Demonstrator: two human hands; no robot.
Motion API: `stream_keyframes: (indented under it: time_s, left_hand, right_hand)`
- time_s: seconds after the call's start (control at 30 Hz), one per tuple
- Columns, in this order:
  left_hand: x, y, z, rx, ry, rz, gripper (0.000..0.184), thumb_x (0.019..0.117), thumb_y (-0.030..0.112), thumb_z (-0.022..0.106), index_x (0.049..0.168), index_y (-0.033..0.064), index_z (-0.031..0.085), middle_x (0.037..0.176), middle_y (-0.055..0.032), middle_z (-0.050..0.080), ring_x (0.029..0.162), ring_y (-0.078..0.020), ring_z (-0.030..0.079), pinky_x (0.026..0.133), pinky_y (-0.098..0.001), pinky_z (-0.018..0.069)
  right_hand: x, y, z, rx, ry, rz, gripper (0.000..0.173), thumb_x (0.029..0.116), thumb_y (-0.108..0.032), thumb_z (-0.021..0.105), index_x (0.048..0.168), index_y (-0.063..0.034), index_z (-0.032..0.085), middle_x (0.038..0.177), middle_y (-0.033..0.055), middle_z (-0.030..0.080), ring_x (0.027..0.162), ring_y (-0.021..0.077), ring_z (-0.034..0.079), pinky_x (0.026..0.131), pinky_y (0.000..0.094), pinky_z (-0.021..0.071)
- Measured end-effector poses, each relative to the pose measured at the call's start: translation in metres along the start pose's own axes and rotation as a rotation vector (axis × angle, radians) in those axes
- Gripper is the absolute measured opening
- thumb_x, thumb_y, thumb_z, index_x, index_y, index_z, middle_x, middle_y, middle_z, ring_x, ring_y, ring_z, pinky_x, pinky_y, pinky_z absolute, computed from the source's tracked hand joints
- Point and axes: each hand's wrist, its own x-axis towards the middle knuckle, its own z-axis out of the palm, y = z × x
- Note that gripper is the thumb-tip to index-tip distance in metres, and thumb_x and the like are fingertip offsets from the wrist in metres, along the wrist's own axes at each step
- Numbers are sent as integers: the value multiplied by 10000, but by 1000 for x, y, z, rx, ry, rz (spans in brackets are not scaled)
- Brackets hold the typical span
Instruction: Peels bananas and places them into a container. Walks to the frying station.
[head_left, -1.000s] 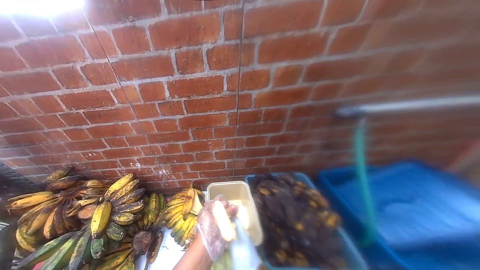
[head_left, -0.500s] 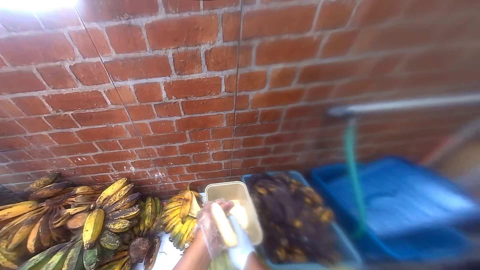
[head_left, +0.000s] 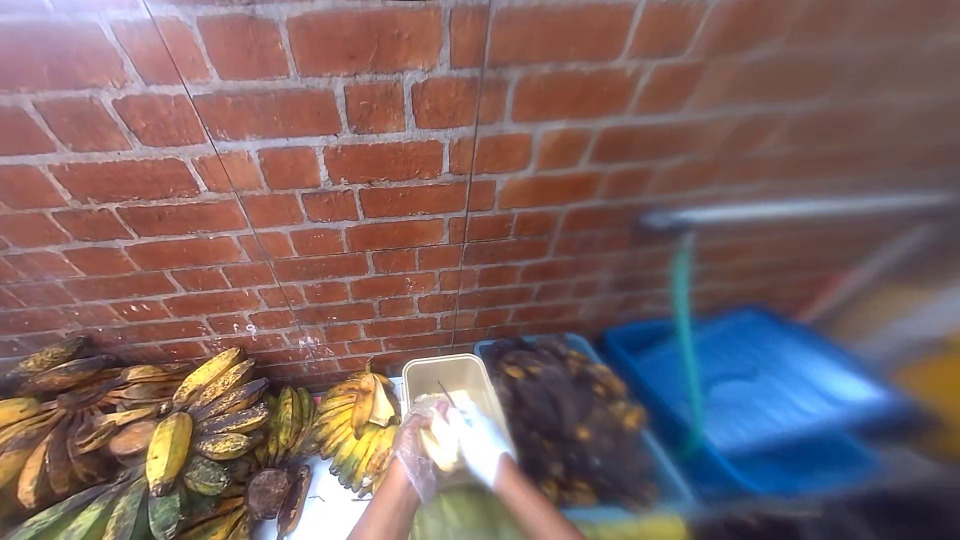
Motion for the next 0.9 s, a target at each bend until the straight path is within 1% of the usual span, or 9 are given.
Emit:
stream_keyframes:
  time_s: [0.07, 0.17, 0.23, 0.33, 0.5, 0.57, 0.7, 0.8, 0.9]
  left_hand:
    - [8, -2, -4, 104, 25, 58, 334, 1016, 94, 490, 1325, 25, 597, 1195, -184, 697, 1055, -284, 687, 866, -462, 580]
    - [15, 0, -5, 217, 33, 107, 347, 1018, 117, 518, 1345, 46, 610, 1150, -177, 699, 987, -266, 683, 825, -436, 576]
    - [14, 8, -1, 117, 41, 87, 333, 1047, 136, 491, 1344, 17, 587, 1078, -197, 704, 911, -272, 700, 794, -416, 590]
    - [14, 16, -8, -37, -64, 65, 402, 1113, 200, 375, 1416, -45, 475, 1250, -280, 669, 1132, -375, 694, 980, -466, 575]
    - [12, 16, -23, -59, -138, 89, 497, 1138, 312, 261, 1431, -39, 457, 1301, -274, 641, 1174, -367, 673, 998, -466, 565]
    - [12, 14, -25, 20, -138, 105, 506, 1138, 329, 259, 1409, -19, 507, 1270, -232, 671, 1141, -323, 692, 962, -433, 582]
    - [7, 12, -20, 143, -102, 117, 384, 1126, 228, 361, 1375, 13, 559, 1236, -187, 695, 1047, -285, 723, 871, -393, 614]
    - [7, 6, -13, 180, -49, 153, 355, 1119, 260, 372, 1331, 89, 599, 976, -112, 705, 676, -156, 647, 561, -264, 540]
    - [1, 5, 5, 166, -9, 203, 417, 1130, 355, 295, 1360, 146, 572, 869, -59, 664, 582, -108, 579, 508, -237, 498]
  right_hand:
    - [6, 6, -1, 144, -104, -12, 554, 1026, -544, 533, 1345, -106, 650, 1292, 114, 678, 1224, 224, 626, 1078, 463, 481]
    - [7, 1, -10, 93, -155, -24, 573, 937, -486, 694, 1364, -108, 638, 1292, 127, 670, 1213, 240, 624, 1070, 466, 482]
    - [14, 4, -17, 48, -89, -17, 577, 943, -548, 665, 1337, -126, 657, 1258, 127, 685, 1184, 250, 642, 1052, 480, 498]
    - [33, 11, -31, -132, -64, 46, 532, 999, -516, 594, 1390, -156, 612, 1295, 128, 673, 1226, 278, 628, 1074, 519, 481]
    - [37, 26, -43, -75, 61, 24, 439, 1077, -446, 473, 1370, -164, 638, 1302, 105, 680, 1239, 262, 628, 1088, 524, 476]
    - [17, 32, -32, 42, 49, -24, 416, 1113, -355, 410, 1380, -119, 625, 1167, 105, 718, 1107, 239, 674, 1025, 482, 518]
    - [-44, 40, 18, 436, -24, -69, 451, 1127, -270, 292, 1439, -67, 545, 795, 42, 698, 677, 149, 660, 677, 352, 577]
    - [-85, 30, 35, 655, -36, -108, 432, 1118, -216, 330, 1480, -44, 490, 756, 35, 670, 615, 121, 627, 596, 296, 551]
    - [-108, 20, 28, 640, -26, -229, 462, 1107, -218, 351, 1510, -9, 438, 763, 18, 609, 623, 95, 563, 618, 263, 524]
